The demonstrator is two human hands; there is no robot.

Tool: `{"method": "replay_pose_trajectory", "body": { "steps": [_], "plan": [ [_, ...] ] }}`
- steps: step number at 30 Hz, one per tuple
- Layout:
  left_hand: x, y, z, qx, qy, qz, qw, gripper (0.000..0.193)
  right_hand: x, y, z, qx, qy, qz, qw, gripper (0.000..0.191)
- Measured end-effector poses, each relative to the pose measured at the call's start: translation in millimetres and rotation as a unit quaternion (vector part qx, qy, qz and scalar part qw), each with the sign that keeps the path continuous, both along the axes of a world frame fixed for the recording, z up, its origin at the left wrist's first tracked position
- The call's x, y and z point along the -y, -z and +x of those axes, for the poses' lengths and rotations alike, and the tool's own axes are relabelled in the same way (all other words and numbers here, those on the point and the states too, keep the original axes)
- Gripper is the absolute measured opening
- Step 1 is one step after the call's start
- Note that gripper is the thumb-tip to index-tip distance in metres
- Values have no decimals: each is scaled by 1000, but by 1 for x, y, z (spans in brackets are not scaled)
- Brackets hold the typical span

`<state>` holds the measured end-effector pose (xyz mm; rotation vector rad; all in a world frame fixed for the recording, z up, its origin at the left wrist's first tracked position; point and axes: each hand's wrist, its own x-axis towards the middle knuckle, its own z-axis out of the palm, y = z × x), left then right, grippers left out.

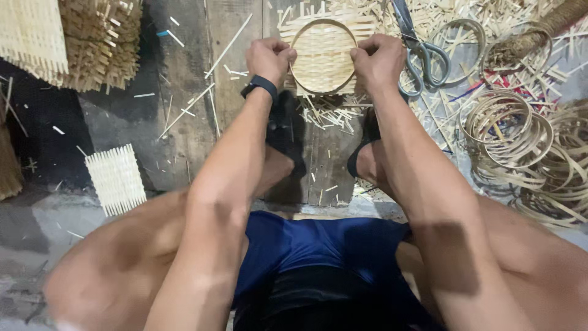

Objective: The person sits on the floor and repeatedly places a circular bamboo mat over a wooden block, then uses shears to trim the protruding edges. The trimmed pieces fall onto the floor, and the person continues the cycle with additional mats.

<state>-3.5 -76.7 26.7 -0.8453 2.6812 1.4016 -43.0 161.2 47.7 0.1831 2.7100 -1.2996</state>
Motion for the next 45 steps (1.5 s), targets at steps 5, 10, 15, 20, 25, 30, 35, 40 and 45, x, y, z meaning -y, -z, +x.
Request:
{"method": "replay_pose_trajectory", "body": {
  "steps": [5,10,15,20,25,30,35,40,45],
  "plan": [
    [8,0,-6,26,13,51,998,14,-4,2,-1,0,-21,-5,1000,15],
    [6,-4,-9,-2,15,46,999,19,-1,-3,-2,-3,-13,2,1000,14],
    [-2,-5,-3,-17,-26,63,998,19,-2,-7,-8,1,-34,18,999,17],
    [-1,-9,-5,-26,1,7,1000,18,-5,-3,-11,-11,-56,7,998,17],
    [2,-23,-19,24,95,-62,993,21,-6,-20,-24,66,-92,-86,990,18],
    [-15,-25,-47,-238,246,-120,932,21,27,-31,28,65,25,73,995,30],
    [-29,-5,-50,-215,224,-43,950,16,73,5,91,352,225,-270,867,33],
    [-32,7,-46,-229,190,2,955,15,77,19,95,336,249,-361,833,24],
    [-37,8,-46,-234,170,-11,957,16,69,12,103,312,209,-355,856,23]
  ]
}}
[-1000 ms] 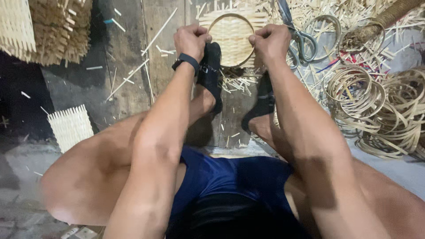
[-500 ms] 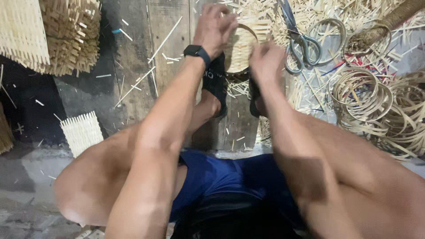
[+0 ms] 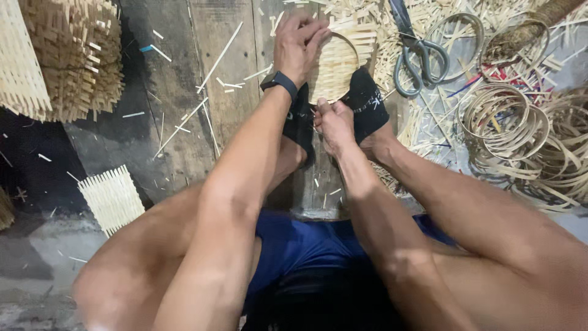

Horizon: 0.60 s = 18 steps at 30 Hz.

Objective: The person sits on the floor and repeatedly places a circular bamboo mat over a wooden block, then uses shears to trim the protruding edges. The trimmed pieces fall onto the floor, and the person continues the cycle with additional mats.

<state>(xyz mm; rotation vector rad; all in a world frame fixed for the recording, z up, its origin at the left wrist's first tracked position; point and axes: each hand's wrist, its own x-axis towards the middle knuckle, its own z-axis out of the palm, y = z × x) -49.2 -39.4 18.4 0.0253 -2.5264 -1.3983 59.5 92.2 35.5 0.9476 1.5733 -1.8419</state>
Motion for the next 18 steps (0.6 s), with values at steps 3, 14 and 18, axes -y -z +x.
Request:
{"method": "replay_pose_trajectory", "body": {
  "steps": [3,14,18],
  "plan": [
    [-1,3,0,22,-2,22,1000,16,2,8,3,-49,-44,75,995,27],
    [1,5,-7,115,-9,94,989,16,-37,-21,-33,-227,-178,313,905,22],
    [1,6,-11,248,-36,187,950,22,-51,-11,-87,-269,-79,285,917,13]
  ]
}}
